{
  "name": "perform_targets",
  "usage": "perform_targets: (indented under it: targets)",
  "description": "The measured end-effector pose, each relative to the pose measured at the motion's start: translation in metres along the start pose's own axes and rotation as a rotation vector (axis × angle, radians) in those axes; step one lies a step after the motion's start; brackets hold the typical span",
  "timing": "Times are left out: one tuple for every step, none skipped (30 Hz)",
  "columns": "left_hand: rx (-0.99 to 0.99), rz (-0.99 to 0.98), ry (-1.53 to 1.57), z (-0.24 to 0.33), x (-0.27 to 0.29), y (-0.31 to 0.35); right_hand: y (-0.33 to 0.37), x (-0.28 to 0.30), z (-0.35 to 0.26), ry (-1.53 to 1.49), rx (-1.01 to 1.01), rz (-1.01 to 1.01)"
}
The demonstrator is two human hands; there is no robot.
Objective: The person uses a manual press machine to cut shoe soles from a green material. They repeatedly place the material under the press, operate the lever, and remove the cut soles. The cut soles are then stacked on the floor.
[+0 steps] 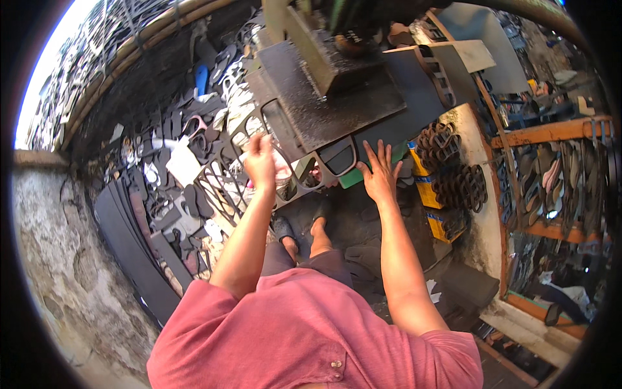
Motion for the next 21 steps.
perform_targets:
  targets:
    - [-0.095,0.209,-0.147,-0.042,0.024,-0.033,-0.013,0.003,-0.01,-0.025,0.023,-0.001]
    - [-0.185,0.429,-0.291,-0.083,0.048,-0.065,-0.028,0.005,-0.021,-0.047,0.062,-0.005]
    - [0.16,0.116,-0.056,-0.082,0.036,-0.061,-0.035,0.008,-0.006,-0.057,0.032,0.016]
    - [0.512,-0.182,0.167,-0.072,0.028,-0.043,-0.042,0.011,0.003,-0.076,0.015,0.032]
    - [0.311,-0.253,0.193,-0.065,0.036,-0.042,-0.052,0.015,0.003,-0.085,0.015,0.032]
    - [0.11,-0.329,0.224,-0.054,0.035,-0.044,-0.064,0.019,0.004,-0.068,-0.005,0.024]
    - [0.196,-0.279,0.257,-0.038,0.033,-0.043,-0.073,0.02,0.009,-0.054,-0.034,0.01]
    - [0.185,-0.272,0.273,-0.029,0.035,-0.049,-0.082,0.021,0.009,-0.041,-0.051,-0.011]
    - [0.154,-0.288,0.268,-0.021,0.034,-0.055,-0.088,0.024,0.007,-0.092,-0.032,0.015]
    - [0.115,-0.292,0.268,-0.012,0.036,-0.061,-0.098,0.023,0.008,-0.099,-0.015,0.02]
    - [0.089,-0.313,0.242,-0.008,0.038,-0.069,-0.107,0.021,0.008,-0.105,0.002,0.025]
    - [0.068,-0.258,0.167,-0.006,0.04,-0.078,-0.115,0.02,0.007,-0.11,0.018,0.029]
    - [0.043,-0.189,0.091,-0.006,0.047,-0.087,-0.125,0.011,0.008,-0.052,0.024,0.003]
    - [0.022,-0.135,0.017,0.007,0.044,-0.084,-0.132,0.006,0.014,0.014,0.017,-0.015]
    - [-0.003,0.01,-0.043,0.021,0.039,-0.083,-0.137,0.002,0.02,0.08,0.009,-0.032]
    - [-0.096,0.042,0.003,0.033,0.042,-0.082,-0.142,-0.002,0.016,0.121,0.011,-0.071]
    - [-0.235,0.121,-0.032,0.061,0.033,-0.07,-0.145,0.0,0.015,0.17,0.001,-0.102]
    - [-0.374,0.198,-0.068,0.088,0.021,-0.055,-0.144,0.004,0.015,0.219,-0.012,-0.13]
    - [-0.515,0.185,0.022,0.131,0.01,-0.021,-0.136,0.016,0.01,0.109,0.021,-0.145]
    - [-0.659,0.164,0.118,0.184,0.0,0.023,-0.118,0.041,0.0,0.004,0.052,-0.154]
    - [-0.867,0.064,0.141,0.244,-0.015,0.076,-0.102,0.083,-0.011,-0.094,0.069,-0.145]
Point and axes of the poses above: each hand's wrist, its own y-axis away from the middle knuckle, its own x-axis out of the back of the hand, z = x × y, the point moved 4 cm from there along -y, towards the middle knuckle, and after that the axes turned 14 degrees about -y, right-handed, at the moved point
